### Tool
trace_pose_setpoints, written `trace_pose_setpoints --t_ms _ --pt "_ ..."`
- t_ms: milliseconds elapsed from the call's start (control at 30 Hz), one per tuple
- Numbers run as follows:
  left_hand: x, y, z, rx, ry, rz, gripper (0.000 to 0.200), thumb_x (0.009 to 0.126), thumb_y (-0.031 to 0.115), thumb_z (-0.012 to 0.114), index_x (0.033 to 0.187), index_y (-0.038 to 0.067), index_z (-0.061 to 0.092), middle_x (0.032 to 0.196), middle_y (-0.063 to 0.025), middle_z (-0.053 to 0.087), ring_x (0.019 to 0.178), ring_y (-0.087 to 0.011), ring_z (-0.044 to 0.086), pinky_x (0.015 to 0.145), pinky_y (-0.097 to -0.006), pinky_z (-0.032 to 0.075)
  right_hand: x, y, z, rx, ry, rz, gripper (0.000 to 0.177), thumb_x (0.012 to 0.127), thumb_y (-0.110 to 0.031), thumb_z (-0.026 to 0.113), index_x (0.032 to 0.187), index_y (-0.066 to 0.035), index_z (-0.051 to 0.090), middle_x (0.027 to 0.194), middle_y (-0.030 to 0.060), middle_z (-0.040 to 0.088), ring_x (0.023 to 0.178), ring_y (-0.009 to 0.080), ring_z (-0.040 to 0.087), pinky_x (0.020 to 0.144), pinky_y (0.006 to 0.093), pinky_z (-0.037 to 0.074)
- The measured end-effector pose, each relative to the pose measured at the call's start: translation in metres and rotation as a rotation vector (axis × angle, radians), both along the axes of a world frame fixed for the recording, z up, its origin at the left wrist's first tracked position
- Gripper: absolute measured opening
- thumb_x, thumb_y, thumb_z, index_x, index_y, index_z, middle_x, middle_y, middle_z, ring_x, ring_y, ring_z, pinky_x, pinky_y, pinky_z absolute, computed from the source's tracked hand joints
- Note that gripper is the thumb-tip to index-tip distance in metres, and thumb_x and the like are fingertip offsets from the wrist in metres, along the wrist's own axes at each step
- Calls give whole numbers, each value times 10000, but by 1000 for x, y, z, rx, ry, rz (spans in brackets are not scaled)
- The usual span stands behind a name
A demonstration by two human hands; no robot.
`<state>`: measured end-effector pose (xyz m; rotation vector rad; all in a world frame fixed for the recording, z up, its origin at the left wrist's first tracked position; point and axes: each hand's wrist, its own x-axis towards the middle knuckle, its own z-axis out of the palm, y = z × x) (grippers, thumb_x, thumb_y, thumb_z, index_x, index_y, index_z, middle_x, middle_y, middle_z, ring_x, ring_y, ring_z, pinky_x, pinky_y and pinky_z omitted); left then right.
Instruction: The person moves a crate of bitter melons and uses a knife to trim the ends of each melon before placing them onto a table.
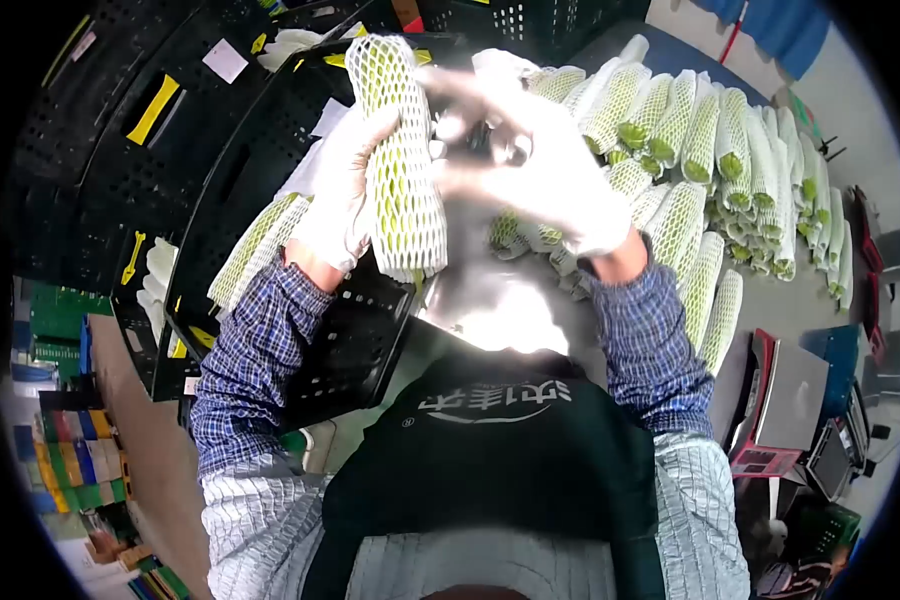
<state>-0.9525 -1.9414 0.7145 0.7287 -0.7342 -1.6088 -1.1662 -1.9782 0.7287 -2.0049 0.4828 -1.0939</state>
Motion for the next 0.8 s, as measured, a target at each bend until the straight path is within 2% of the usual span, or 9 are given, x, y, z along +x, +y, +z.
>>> trace_pose_setpoints --t_ms 133,200,267,300,400,433,533,700,800 --pt "-5 -8 -9 17 224 -145 289 994 159 564 1222 -18 560 1015 -177 695 784 -250 718 682 -376 638 10 9 -32 -270 -136 97 477 812 -241 771 1252 -109 646 1027 75 697 824 174 685 666 296 540" --pt "-8 -9 -7 38 325 -229 291 998 171 573 1217 -20 565 1031 -175 694 808 -245 717 696 -372 637 7 17 -21 -230 123 1 240 819 -229 736 995 -72 687 825 89 659 660 204 633 583 318 507" --pt "-10 -10 -9 48 310 -186 297 997 186 587 1210 -20 570 1058 -173 690 844 -243 713 722 -371 635 7 1 -27 -234 83 -93 159 824 -200 715 891 -66 663 737 75 625 621 187 619 558 306 494" --pt "-10 -13 -16 101 324 -131 297 995 192 595 1204 -18 574 1074 -170 687 861 -242 710 737 -371 634 13 6 -19 -29 107 -159 131 821 -174 710 877 -67 660 714 64 613 615 180 607 544 303 471" --pt "-14 -11 -13 261 551 -220 294 990 202 611 1189 -13 579 1093 -151 684 875 -225 700 756 -362 630 23 -13 -26 -178 40 -269 110 824 -167 707 876 -87 652 701 53 621 630 183 608 580 319 470" --pt "-16 -5 -10 14 87 68 292 997 215 601 1187 -6 581 1058 -125 687 850 -193 694 737 -331 625 22 -13 -21 -197 121 -314 128 826 -181 709 908 -104 648 722 52 615 661 186 593 608 335 469" --pt "-15 -11 -14 106 106 112 301 995 230 606 1175 -9 577 1025 -112 683 823 -174 686 718 -305 617 27 -28 -25 -266 130 -378 106 855 -105 693 915 -27 653 676 13 561 629 70 528 549 261 434" --pt "1 -21 -30 128 114 126 340 997 261 594 1204 -7 564 1017 -118 692 808 -202 700 707 -336 619 26 -28 -37 -168 -29 -161 169 848 -190 692 930 -52 639 761 61 595 622 183 548 576 305 463" --pt "10 -28 -40 115 31 190 347 993 262 596 1210 -5 558 1006 -129 699 801 -218 709 706 -356 624 19 -5 -29 -237 174 -75 127 819 -160 656 919 -84 635 751 47 617 616 194 606 569 314 491"
